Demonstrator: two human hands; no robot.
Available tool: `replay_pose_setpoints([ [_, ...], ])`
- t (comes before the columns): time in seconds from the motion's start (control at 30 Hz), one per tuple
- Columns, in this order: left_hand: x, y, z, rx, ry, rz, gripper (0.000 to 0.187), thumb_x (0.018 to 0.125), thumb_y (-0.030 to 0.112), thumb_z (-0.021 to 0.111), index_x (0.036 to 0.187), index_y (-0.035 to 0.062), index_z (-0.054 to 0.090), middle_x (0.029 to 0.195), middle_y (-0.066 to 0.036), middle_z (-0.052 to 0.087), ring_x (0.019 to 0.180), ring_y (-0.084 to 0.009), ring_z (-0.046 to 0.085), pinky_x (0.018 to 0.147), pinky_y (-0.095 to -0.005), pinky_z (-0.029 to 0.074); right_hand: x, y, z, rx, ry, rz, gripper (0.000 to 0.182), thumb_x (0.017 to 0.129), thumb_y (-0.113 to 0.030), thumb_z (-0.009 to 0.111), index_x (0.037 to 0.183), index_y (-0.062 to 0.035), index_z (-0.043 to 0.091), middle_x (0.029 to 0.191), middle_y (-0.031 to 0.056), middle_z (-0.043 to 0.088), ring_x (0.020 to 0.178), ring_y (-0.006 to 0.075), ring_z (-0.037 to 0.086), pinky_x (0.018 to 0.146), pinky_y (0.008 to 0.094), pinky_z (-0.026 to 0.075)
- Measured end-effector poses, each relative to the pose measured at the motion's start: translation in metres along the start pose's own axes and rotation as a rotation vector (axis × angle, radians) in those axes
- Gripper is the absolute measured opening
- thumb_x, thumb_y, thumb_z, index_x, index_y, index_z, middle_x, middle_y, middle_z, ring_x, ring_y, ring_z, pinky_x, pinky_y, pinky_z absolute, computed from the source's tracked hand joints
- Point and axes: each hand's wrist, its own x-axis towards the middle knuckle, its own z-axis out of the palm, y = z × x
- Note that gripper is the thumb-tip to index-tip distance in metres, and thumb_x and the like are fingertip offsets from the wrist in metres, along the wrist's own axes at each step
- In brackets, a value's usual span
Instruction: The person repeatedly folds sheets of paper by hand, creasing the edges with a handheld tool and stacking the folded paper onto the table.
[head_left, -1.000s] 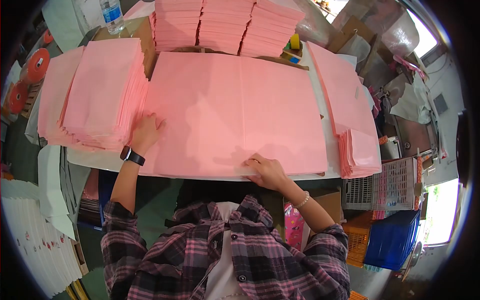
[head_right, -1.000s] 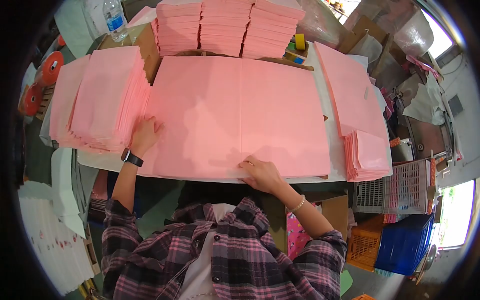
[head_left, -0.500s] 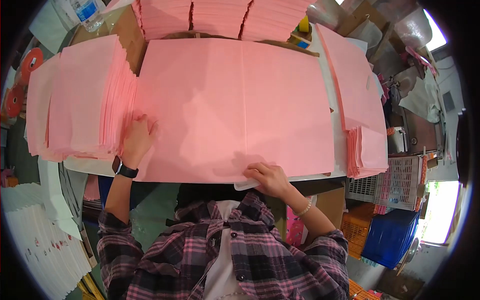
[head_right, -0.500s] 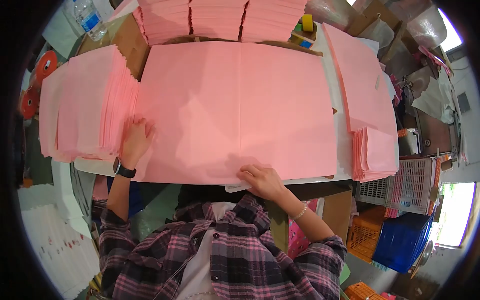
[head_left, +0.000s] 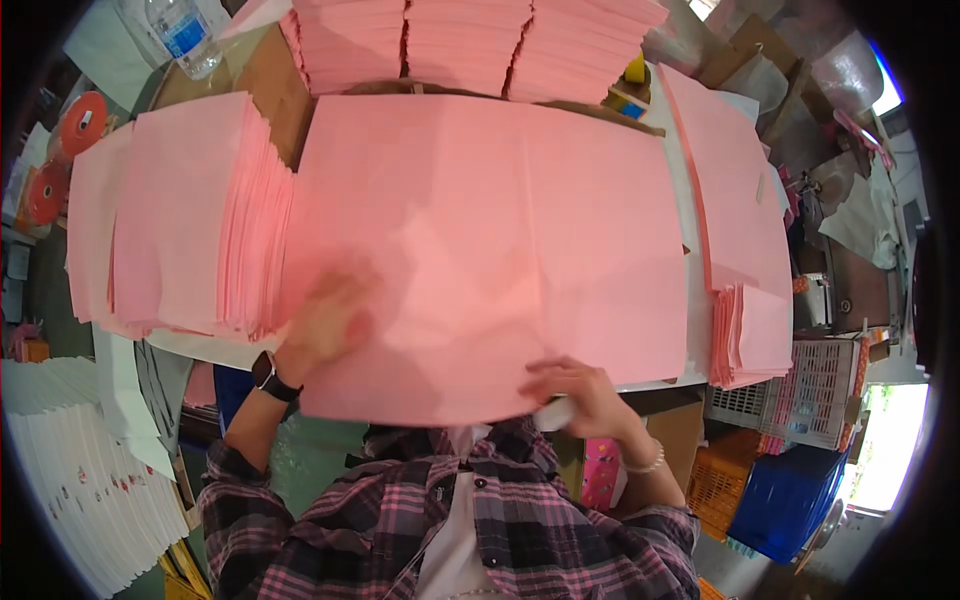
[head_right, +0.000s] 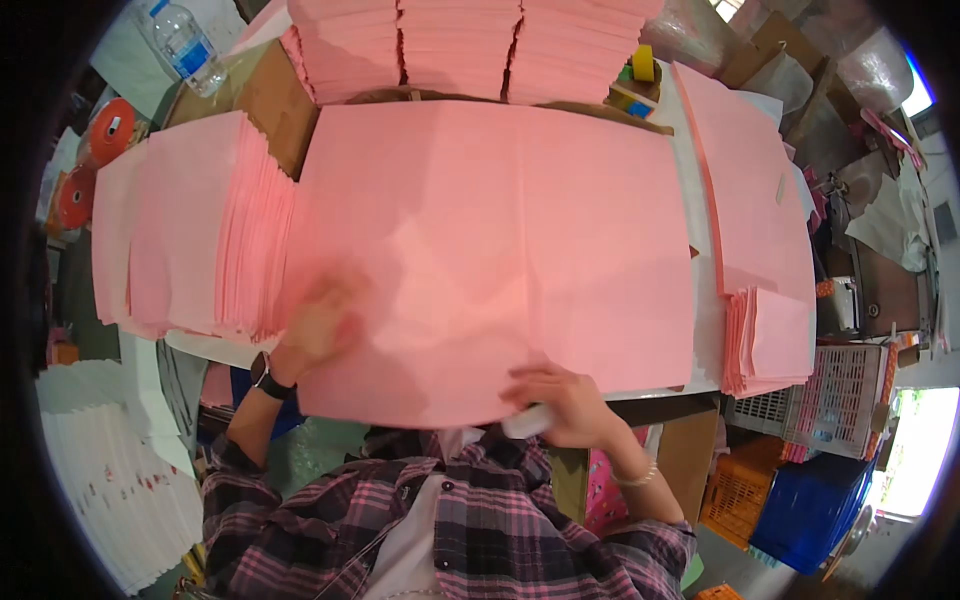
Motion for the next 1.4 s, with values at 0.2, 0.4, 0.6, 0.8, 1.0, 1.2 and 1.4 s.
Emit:
replay_pose_setpoints([
  [0.2,0.009,-0.020,0.014,-0.793,-0.422,0.114,0.049,0.098,0.038,0.049,0.136,0.0080,0.051,0.142,-0.012,0.049,0.137,-0.0318,0.040,0.115,-0.0436,0.029,-0.002,0.005,-0.069,0.988,0.027,0.430,0.008,0.089,-0.009,0.065,0.094,-0.0058,0.061,0.079,0.0010,0.065,0.081,0.0097,0.059,0.068,0.0238,0.047],
  [0.4,-0.051,-0.091,0.098,-1.136,0.043,-0.518,0.067,0.099,0.057,0.035,0.140,0.0057,0.047,0.137,-0.011,0.053,0.130,-0.0224,0.047,0.108,-0.0380,0.038,0.118,0.038,-0.118,0.860,0.530,0.742,0.027,0.090,-0.026,0.067,0.111,-0.0093,0.062,0.110,0.0003,0.063,0.093,0.0084,0.057,0.061,0.0195,0.040],
  [0.6,-0.008,-0.100,0.051,-2.226,0.189,-0.541,0.068,0.099,0.047,0.050,0.148,0.0031,0.034,0.148,-0.010,0.042,0.135,-0.0222,0.040,0.112,-0.0376,0.035,0.147,0.152,-0.089,0.959,0.428,0.842,0.039,0.092,-0.041,0.064,0.113,-0.0092,0.061,0.107,0.0021,0.069,0.094,0.0095,0.064,0.054,0.0201,0.033],
  [0.8,-0.002,-0.082,0.048,-1.397,0.027,-0.871,0.053,0.090,0.023,0.069,0.134,-0.0012,0.052,0.123,-0.007,0.061,0.109,-0.0153,0.059,0.092,-0.0302,0.048,0.088,0.118,-0.047,0.596,0.231,0.953,0.040,0.088,-0.036,0.068,0.111,-0.0028,0.066,0.090,0.0044,0.069,0.072,0.0099,0.061,0.058,0.0227,0.041],
  [1.0,0.017,-0.061,0.037,-1.236,0.074,-0.915,0.034,0.089,0.019,0.070,0.116,-0.0003,0.064,0.099,-0.002,0.068,0.086,-0.0091,0.063,0.074,-0.0245,0.051,0.072,0.120,0.000,0.525,0.464,0.790,0.022,0.081,-0.013,0.075,0.094,0.0029,0.069,0.078,0.0055,0.067,0.066,0.0097,0.060,0.058,0.0248,0.048],
  [1.2,0.017,-0.058,0.050,-0.812,0.295,-0.895,0.026,0.086,0.017,0.073,0.105,0.0002,0.064,0.094,-0.004,0.068,0.080,-0.0097,0.063,0.071,-0.0251,0.051,0.076,0.112,0.000,0.440,0.522,0.819,0.021,0.080,-0.012,0.076,0.091,0.0043,0.069,0.076,0.0057,0.067,0.065,0.0105,0.061,0.057,0.0259,0.050],
  [1.4,0.012,-0.071,0.062,-0.840,0.367,-0.825,0.025,0.086,0.017,0.072,0.101,-0.0013,0.062,0.093,-0.007,0.070,0.080,-0.0113,0.065,0.069,-0.0259,0.051,0.079,0.116,0.001,0.448,0.560,0.851,0.021,0.080,-0.011,0.077,0.091,0.0050,0.069,0.077,0.0068,0.068,0.065,0.0112,0.061,0.058,0.0259,0.050],
])
